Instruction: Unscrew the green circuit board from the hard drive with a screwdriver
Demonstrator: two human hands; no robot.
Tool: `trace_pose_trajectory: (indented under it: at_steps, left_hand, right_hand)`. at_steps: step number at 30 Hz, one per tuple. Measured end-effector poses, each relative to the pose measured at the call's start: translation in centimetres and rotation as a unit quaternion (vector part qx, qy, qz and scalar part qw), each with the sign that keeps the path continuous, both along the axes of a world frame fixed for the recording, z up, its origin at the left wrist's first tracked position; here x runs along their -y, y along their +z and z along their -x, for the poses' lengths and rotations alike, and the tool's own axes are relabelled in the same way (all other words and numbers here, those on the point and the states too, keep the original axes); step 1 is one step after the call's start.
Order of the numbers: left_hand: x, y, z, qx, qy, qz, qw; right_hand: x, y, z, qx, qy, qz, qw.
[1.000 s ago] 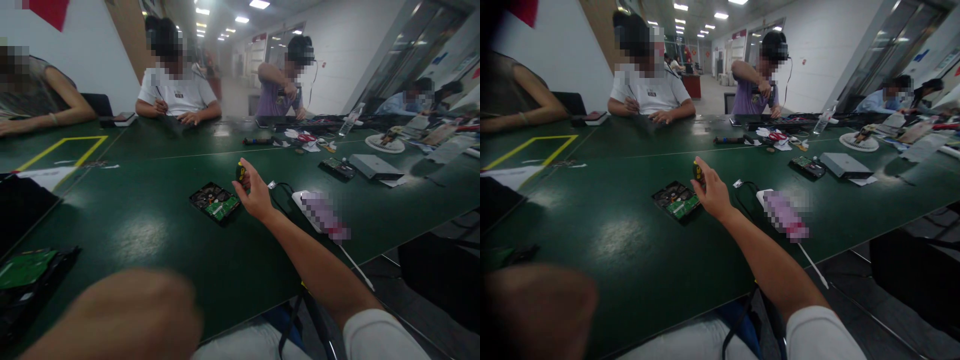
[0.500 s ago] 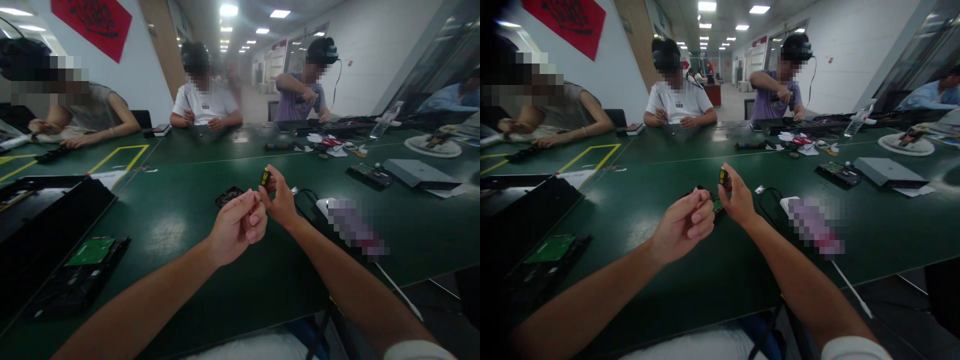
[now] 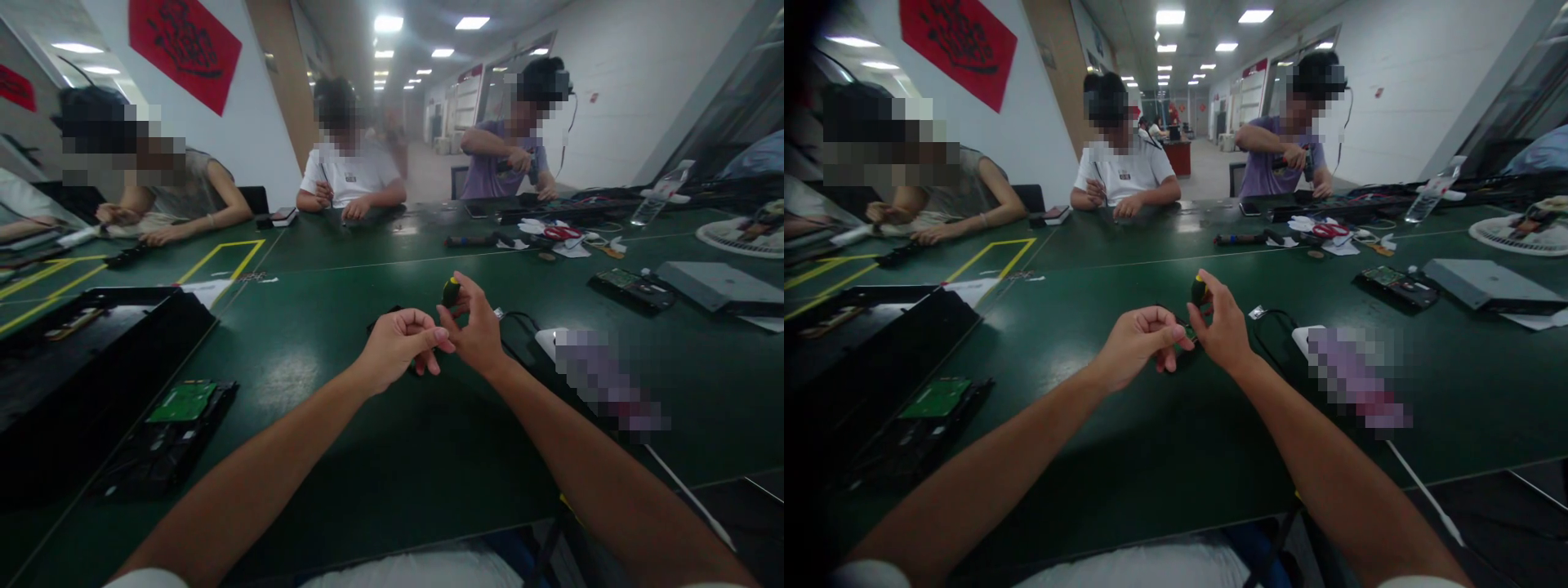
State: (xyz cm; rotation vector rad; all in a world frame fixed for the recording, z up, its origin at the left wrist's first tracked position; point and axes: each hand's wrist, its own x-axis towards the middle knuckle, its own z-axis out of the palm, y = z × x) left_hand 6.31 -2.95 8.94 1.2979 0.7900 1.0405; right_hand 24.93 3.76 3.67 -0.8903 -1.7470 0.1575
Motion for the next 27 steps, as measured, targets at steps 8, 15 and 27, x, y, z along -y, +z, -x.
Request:
trace_pose_trajectory:
  at_steps: [8, 15, 27]
  left_hand:
    - [-4.7, 1.8, 0.0, -0.068, 0.083, -0.105, 0.989]
    - [-6.8, 1.7, -0.9, -0.227, 0.194, -0.295, 0.908]
    - [-5.8, 0.7, -0.7, -0.28, 0.207, -0.404, 0.846]
  right_hand:
    - [0.1, 0.5, -0.3, 0.033, 0.02, 0.015, 0.999]
    - [-0.1, 0.4, -0.4, -0.009, 0.017, 0.027, 0.999]
    - [0.3, 1.2, -0.2, 0.02, 0.034, 0.076, 0.996]
